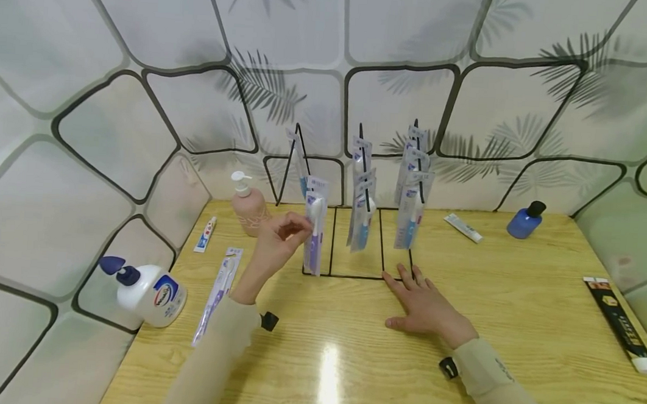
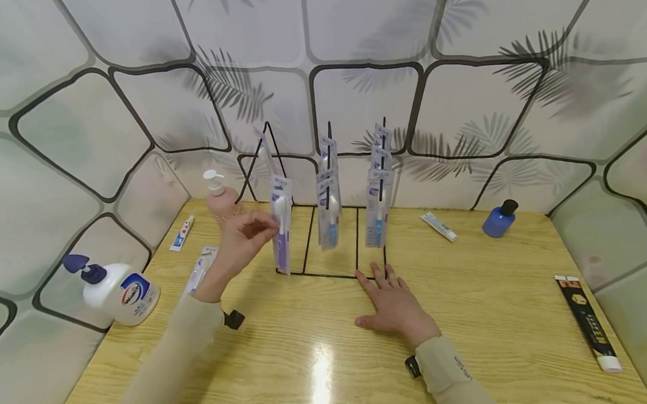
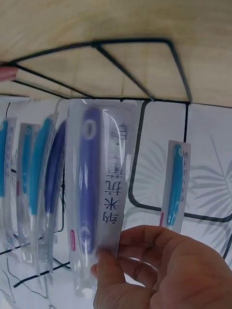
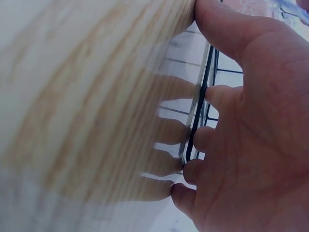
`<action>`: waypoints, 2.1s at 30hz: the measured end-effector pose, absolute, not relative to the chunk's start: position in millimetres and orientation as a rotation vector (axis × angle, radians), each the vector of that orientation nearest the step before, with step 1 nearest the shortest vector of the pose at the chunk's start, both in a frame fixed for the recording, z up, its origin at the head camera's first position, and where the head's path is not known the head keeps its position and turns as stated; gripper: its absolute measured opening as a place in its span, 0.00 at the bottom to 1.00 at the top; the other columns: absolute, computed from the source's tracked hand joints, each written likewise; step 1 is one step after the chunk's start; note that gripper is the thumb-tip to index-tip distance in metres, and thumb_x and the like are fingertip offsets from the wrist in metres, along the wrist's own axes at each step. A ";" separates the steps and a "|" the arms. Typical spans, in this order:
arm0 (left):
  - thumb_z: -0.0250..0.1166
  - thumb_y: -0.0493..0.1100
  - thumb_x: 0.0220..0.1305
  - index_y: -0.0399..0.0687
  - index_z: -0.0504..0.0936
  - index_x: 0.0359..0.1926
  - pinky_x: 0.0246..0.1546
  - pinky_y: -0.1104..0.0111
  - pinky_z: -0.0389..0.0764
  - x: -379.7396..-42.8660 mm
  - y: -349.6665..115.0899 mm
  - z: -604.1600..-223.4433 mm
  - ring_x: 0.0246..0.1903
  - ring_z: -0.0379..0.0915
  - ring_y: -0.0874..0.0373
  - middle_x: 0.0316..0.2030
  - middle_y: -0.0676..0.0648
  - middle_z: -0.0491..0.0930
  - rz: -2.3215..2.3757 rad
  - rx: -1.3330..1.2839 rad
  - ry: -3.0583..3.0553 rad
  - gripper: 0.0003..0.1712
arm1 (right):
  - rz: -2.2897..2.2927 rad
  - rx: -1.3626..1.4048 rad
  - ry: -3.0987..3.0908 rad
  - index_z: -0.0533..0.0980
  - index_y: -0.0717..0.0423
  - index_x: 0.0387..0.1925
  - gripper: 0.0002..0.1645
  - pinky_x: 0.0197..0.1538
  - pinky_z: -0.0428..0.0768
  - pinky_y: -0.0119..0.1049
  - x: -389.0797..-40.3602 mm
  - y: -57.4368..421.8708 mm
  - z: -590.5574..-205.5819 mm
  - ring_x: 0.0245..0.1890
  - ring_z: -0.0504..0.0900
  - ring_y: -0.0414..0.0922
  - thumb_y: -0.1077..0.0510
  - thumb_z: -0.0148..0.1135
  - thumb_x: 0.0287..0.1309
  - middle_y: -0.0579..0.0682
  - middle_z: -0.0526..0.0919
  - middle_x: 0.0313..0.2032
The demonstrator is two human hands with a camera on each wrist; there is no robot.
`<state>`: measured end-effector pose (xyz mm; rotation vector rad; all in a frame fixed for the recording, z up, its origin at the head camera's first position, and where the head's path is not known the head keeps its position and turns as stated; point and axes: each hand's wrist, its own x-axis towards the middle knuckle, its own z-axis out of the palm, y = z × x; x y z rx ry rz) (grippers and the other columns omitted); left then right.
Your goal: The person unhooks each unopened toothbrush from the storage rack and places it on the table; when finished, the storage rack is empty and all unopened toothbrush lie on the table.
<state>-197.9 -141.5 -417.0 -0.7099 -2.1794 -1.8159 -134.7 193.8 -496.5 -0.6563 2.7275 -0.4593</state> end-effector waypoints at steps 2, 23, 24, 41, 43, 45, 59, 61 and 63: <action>0.66 0.24 0.63 0.32 0.84 0.40 0.41 0.73 0.83 -190.8 -144.1 -421.7 0.38 0.81 0.65 0.41 0.34 0.85 -1.771 -0.698 -2.252 0.06 | -0.460 -0.654 2.724 0.51 0.48 0.81 0.58 0.71 0.54 0.73 -134.7 193.4 -496.6 0.77 0.42 0.74 0.35 0.68 0.60 0.68 0.45 0.79; 0.68 0.27 0.60 0.41 0.85 0.38 0.37 0.62 0.86 -132.5 -225.2 -472.0 0.37 0.86 0.49 0.39 0.40 0.86 -1.231 -0.152 -2.909 0.08 | -0.476 -0.646 2.722 0.51 0.49 0.81 0.57 0.71 0.54 0.73 -133.4 191.8 -492.2 0.77 0.42 0.75 0.36 0.68 0.60 0.68 0.45 0.79; 0.68 0.27 0.60 0.41 0.84 0.37 0.37 0.61 0.86 -131.8 -228.2 -472.9 0.38 0.86 0.48 0.39 0.39 0.86 -1.202 -0.139 -2.926 0.08 | -0.477 -0.648 2.722 0.51 0.49 0.81 0.57 0.71 0.54 0.73 -132.9 191.3 -490.9 0.77 0.43 0.75 0.36 0.68 0.60 0.69 0.46 0.79; 0.68 0.26 0.56 0.35 0.84 0.41 0.36 0.55 0.83 -131.3 -247.4 -478.7 0.33 0.81 0.48 0.34 0.37 0.85 -0.661 -0.025 -3.077 0.11 | -0.469 -0.660 2.726 0.52 0.50 0.81 0.57 0.71 0.55 0.73 -132.9 191.2 -488.9 0.77 0.44 0.75 0.35 0.68 0.60 0.69 0.46 0.79; 0.69 0.27 0.56 0.34 0.84 0.42 0.36 0.53 0.83 -131.2 -247.0 -480.2 0.32 0.81 0.47 0.34 0.37 0.85 -0.604 -0.055 -3.063 0.11 | -0.473 -0.655 2.719 0.52 0.50 0.81 0.57 0.71 0.55 0.73 -132.8 191.1 -488.5 0.77 0.43 0.75 0.35 0.67 0.60 0.69 0.46 0.79; 0.69 0.27 0.56 0.34 0.84 0.42 0.36 0.52 0.82 -131.0 -246.7 -481.6 0.32 0.81 0.45 0.33 0.36 0.85 -0.552 -0.094 -3.047 0.12 | -0.480 -0.646 2.709 0.52 0.49 0.81 0.57 0.71 0.54 0.73 -132.7 191.1 -488.2 0.77 0.42 0.75 0.35 0.67 0.60 0.69 0.46 0.79; 0.68 0.22 0.52 0.31 0.86 0.43 0.46 0.47 0.82 -149.2 -240.5 -469.4 0.42 0.81 0.36 0.39 0.33 0.84 -0.568 -0.254 -2.890 0.16 | -0.486 -0.657 2.715 0.50 0.48 0.81 0.58 0.71 0.53 0.74 -135.4 192.8 -491.6 0.78 0.41 0.74 0.34 0.67 0.60 0.68 0.44 0.80; 0.69 0.24 0.55 0.32 0.86 0.45 0.50 0.46 0.81 -159.7 -236.4 -462.6 0.46 0.81 0.35 0.44 0.33 0.85 -0.687 -0.301 -2.826 0.15 | -0.484 -0.661 2.723 0.50 0.48 0.81 0.58 0.71 0.53 0.74 -135.9 193.5 -492.5 0.77 0.41 0.74 0.34 0.67 0.60 0.68 0.44 0.80; 0.71 0.27 0.57 0.34 0.86 0.47 0.54 0.45 0.80 -170.9 -230.4 -455.0 0.52 0.80 0.35 0.50 0.33 0.85 -0.824 -0.343 -2.756 0.15 | -0.484 -0.663 2.725 0.51 0.48 0.81 0.58 0.71 0.53 0.74 -135.7 193.6 -492.6 0.77 0.41 0.75 0.34 0.67 0.59 0.68 0.44 0.79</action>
